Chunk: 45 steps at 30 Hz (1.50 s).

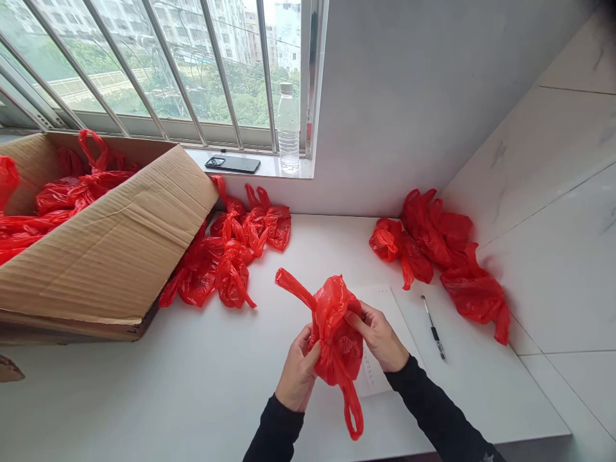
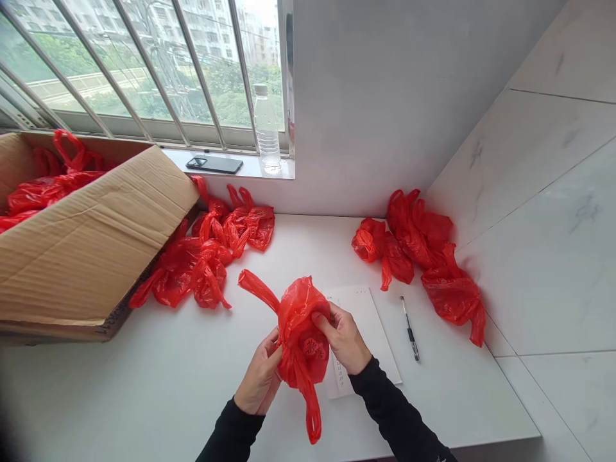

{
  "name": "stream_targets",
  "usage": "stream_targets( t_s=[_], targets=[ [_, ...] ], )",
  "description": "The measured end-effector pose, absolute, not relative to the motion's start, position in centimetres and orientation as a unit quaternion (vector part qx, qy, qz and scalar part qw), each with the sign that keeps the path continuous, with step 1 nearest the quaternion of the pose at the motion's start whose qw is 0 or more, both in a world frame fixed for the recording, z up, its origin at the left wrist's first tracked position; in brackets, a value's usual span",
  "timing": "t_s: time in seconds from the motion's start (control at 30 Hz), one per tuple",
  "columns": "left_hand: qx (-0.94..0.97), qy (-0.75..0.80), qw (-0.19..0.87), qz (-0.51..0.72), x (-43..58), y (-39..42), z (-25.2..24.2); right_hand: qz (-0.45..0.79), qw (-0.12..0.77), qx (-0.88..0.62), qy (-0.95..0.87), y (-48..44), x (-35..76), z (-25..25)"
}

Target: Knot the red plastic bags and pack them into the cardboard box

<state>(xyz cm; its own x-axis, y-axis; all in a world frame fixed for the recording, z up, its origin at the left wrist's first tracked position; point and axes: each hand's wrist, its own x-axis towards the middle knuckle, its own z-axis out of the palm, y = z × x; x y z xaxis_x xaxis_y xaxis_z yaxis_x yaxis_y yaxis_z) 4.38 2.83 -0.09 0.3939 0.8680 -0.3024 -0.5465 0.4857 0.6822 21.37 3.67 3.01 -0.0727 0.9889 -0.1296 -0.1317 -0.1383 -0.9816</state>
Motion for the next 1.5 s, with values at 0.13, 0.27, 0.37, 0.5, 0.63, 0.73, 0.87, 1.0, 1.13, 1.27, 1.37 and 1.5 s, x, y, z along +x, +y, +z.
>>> stream_targets(
  t_s=[0.13, 0.27, 0.37, 0.5, 0.63, 0.73, 0.87, 1.0, 1.13, 1.27, 1.37, 1.5],
  targets=[
    [0.243, 0.362, 0.751, 0.495, 4.2, 3.1, -0.6, 0.583, 0.428, -0.508, -0.468, 3.3, 21.6, 2.9],
    [0.208, 0.384, 0.75, 0.496, 4.0, 3.3, -0.9, 0.573, 0.419, -0.514, -0.483, 2.9, 21.7, 2.7],
    [0.188, 0.369, 0.774, 0.479, 4.0, 3.1, -0.6, 0.597, 0.456, -0.492, -0.44, 2.9, 21.7, 2.5],
    [0.195, 0.315, 0.806, 0.462, 3.9, 2.9, -0.4, 0.615, 0.479, -0.49, -0.392, 3.0, 21.7, 2.4],
    [0.246, 0.348, 0.758, 0.494, 3.7, 3.0, -1.0, 0.611, 0.432, -0.488, -0.449, 2.7, 21.7, 2.7],
    [0.292, 0.363, 0.737, 0.49, 3.5, 3.2, -1.6, 0.598, 0.408, -0.492, -0.484, 2.5, 21.6, 2.8],
    [0.302, 0.379, 0.725, 0.49, 3.4, 3.4, -2.0, 0.592, 0.424, -0.495, -0.474, 2.5, 21.4, 2.4],
    [0.29, 0.407, 0.716, 0.487, 3.4, 3.5, -2.3, 0.587, 0.443, -0.494, -0.463, 2.4, 21.0, 1.9],
    [0.268, 0.422, 0.729, 0.468, 3.6, 3.2, -2.2, 0.582, 0.454, -0.508, -0.444, 2.3, 20.5, 1.5],
    [0.291, 0.384, 0.745, 0.46, 3.9, 2.9, -1.6, 0.551, 0.452, -0.531, -0.459, 2.3, 20.3, 1.5],
    [0.301, 0.373, 0.732, 0.486, 4.0, 3.0, -1.4, 0.536, 0.432, -0.537, -0.487, 2.3, 20.3, 1.9],
    [0.265, 0.379, 0.72, 0.518, 3.8, 3.2, -1.4, 0.57, 0.383, -0.505, -0.524, 2.0, 20.5, 2.5]
  ],
)
